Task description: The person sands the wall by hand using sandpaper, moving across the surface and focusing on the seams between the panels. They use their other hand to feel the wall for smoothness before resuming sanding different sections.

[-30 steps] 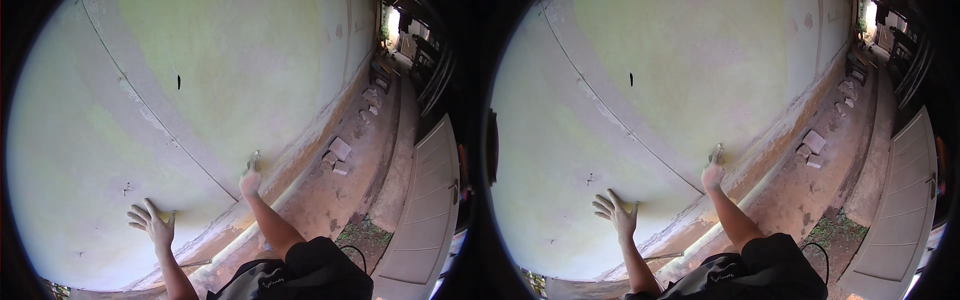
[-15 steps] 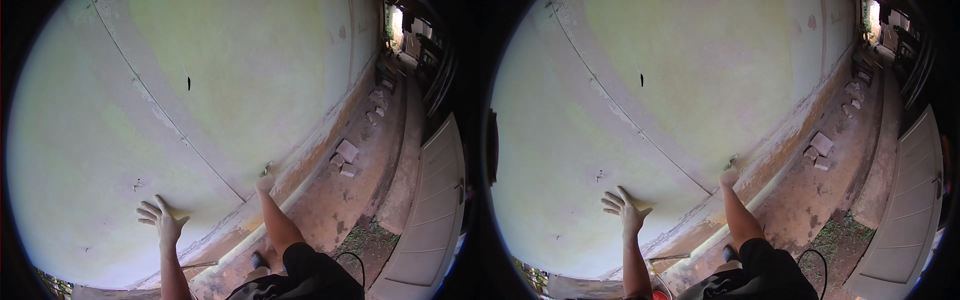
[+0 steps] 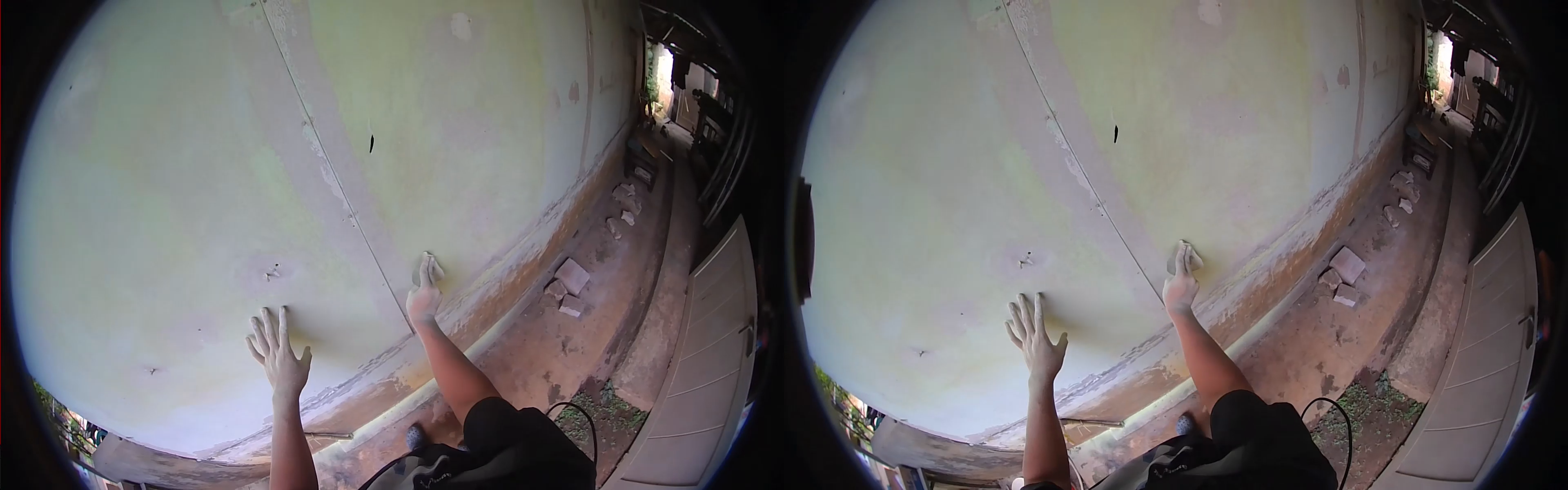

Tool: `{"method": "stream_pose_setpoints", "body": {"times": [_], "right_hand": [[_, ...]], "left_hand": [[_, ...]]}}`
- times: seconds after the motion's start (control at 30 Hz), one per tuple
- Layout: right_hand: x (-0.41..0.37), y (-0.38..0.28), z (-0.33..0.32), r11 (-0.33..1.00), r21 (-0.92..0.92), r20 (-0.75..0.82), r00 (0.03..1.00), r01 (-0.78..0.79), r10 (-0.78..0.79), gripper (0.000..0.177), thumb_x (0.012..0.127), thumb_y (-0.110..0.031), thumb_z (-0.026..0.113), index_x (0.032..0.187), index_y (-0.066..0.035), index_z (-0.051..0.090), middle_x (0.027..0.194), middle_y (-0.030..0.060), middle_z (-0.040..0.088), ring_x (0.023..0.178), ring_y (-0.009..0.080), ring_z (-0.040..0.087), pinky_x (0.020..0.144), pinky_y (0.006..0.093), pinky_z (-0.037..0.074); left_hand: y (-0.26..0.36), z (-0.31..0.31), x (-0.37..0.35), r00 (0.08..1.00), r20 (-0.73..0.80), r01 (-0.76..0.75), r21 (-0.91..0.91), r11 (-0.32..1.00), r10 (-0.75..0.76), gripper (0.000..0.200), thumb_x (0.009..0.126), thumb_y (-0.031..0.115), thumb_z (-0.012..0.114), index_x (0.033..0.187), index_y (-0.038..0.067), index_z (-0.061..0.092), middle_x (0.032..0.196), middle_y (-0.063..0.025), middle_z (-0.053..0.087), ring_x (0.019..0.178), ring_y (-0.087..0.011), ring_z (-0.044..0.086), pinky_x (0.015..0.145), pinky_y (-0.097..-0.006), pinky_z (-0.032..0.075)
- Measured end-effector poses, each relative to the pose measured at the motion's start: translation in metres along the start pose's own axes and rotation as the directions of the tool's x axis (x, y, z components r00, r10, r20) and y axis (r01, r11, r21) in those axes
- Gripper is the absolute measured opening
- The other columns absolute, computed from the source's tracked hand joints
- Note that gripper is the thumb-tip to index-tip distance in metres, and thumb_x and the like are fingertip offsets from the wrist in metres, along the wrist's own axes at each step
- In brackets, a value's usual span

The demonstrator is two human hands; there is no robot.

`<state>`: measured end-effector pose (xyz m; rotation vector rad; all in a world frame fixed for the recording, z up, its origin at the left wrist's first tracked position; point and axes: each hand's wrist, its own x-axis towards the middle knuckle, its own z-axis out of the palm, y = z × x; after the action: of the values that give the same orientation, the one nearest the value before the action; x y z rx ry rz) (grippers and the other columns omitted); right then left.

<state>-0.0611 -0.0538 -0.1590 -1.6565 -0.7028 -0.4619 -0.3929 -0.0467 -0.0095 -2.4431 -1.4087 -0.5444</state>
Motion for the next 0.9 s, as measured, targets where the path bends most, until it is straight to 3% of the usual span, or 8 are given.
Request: {"method": "stream_pose_setpoints", "body": {"times": [0.03,0.1,0.2,0.27,0.37,0.63,0.7,0.9], "right_hand": [[0.010,0.015,0.001,0.999,-0.038,-0.093,0.996,-0.015,0.011,0.076,0.080,0.010,0.061,0.154,-0.003,0.054,0.155,0.0219,0.058,0.132,0.0411,0.064,0.104,0.0480,0.057],[0.053,0.020,-0.005,0.759,-0.175,0.217,0.728,-0.627,0.651,0.071,0.083,0.009,0.059,0.152,-0.002,0.057,0.156,0.0214,0.057,0.133,0.0414,0.063,0.105,0.0490,0.055],[0.076,-0.031,-0.003,0.905,0.117,-0.053,0.908,-0.408,0.416,0.068,0.082,0.012,0.053,0.149,0.002,0.059,0.153,0.0262,0.057,0.140,0.0399,0.058,0.109,0.0471,0.053],[0.077,-0.084,-0.014,0.989,0.143,-0.160,0.987,0.034,-0.011,0.070,0.083,0.010,0.056,0.152,0.000,0.056,0.155,0.0239,0.057,0.139,0.0381,0.059,0.106,0.0456,0.055],[0.060,-0.117,-0.036,0.988,0.037,0.083,0.985,0.151,-0.154,0.073,0.085,0.007,0.062,0.156,-0.004,0.051,0.159,0.0175,0.056,0.135,0.0351,0.064,0.097,0.0441,0.061],[0.096,-0.006,-0.037,0.983,0.067,0.023,0.984,0.173,-0.175,0.057,0.087,0.005,0.059,0.143,-0.004,0.065,0.143,0.0196,0.068,0.128,0.0382,0.067,0.100,0.0484,0.057],[0.112,-0.022,-0.044,0.934,0.091,0.240,0.918,-0.344,0.315,0.049,0.089,0.001,0.058,0.136,-0.003,0.071,0.130,0.0225,0.073,0.117,0.0423,0.070,0.100,0.0528,0.054],[0.139,-0.155,-0.036,0.998,0.059,0.169,0.986,-0.005,-0.005,0.049,0.093,-0.004,0.056,0.141,-0.002,0.068,0.130,0.0219,0.073,0.104,0.0479,0.068,0.096,0.0538,0.052]], "left_hand": [[-0.001,-0.010,-0.005,0.998,-0.040,0.053,-0.021,0.998,-0.053,0.121,0.074,0.021,0.091,0.173,0.026,0.021,0.181,-0.0182,0.004,0.168,-0.0388,0.002,0.131,-0.0625,0.006],[-0.008,-0.030,-0.011,0.995,-0.054,0.081,-0.047,0.996,-0.084,0.119,0.076,0.019,0.089,0.173,0.026,0.020,0.181,-0.0184,0.004,0.167,-0.0393,0.002,0.131,-0.0626,0.006],[-0.009,-0.046,-0.004,0.991,-0.087,0.094,-0.087,0.992,-0.101,0.118,0.078,0.017,0.088,0.174,0.027,0.019,0.181,-0.0184,0.002,0.167,-0.0401,0.001,0.131,-0.0624,0.008],[-0.005,-0.053,0.005,0.991,-0.114,0.058,-0.118,0.991,-0.072,0.118,0.078,0.017,0.088,0.174,0.027,0.019,0.181,-0.0190,0.003,0.167,-0.0402,0.001,0.131,-0.0622,0.008],[0.003,-0.063,0.021,0.992,-0.122,0.023,-0.102,0.995,-0.035,0.117,0.079,0.019,0.089,0.174,0.027,0.019,0.181,-0.0173,0.003,0.167,-0.0392,0.001,0.131,-0.0619,0.008],[-0.039,-0.092,0.056,0.946,-0.256,0.196,-0.029,0.980,-0.197,0.128,0.074,0.043,0.095,0.174,0.023,0.018,0.181,-0.0193,0.003,0.166,-0.0452,-0.003,0.126,-0.0747,-0.003],[-0.036,-0.093,0.056,0.953,-0.193,0.229,-0.038,0.973,-0.232,0.129,0.073,0.043,0.096,0.174,0.023,0.019,0.181,-0.0210,0.003,0.165,-0.0474,-0.005,0.125,-0.0758,-0.003],[-0.041,-0.098,0.053,0.975,-0.110,0.182,-0.092,0.979,-0.192,0.135,0.070,0.043,0.098,0.174,0.025,0.014,0.181,-0.0189,-0.002,0.165,-0.0465,-0.009,0.126,-0.0738,-0.004]]}}
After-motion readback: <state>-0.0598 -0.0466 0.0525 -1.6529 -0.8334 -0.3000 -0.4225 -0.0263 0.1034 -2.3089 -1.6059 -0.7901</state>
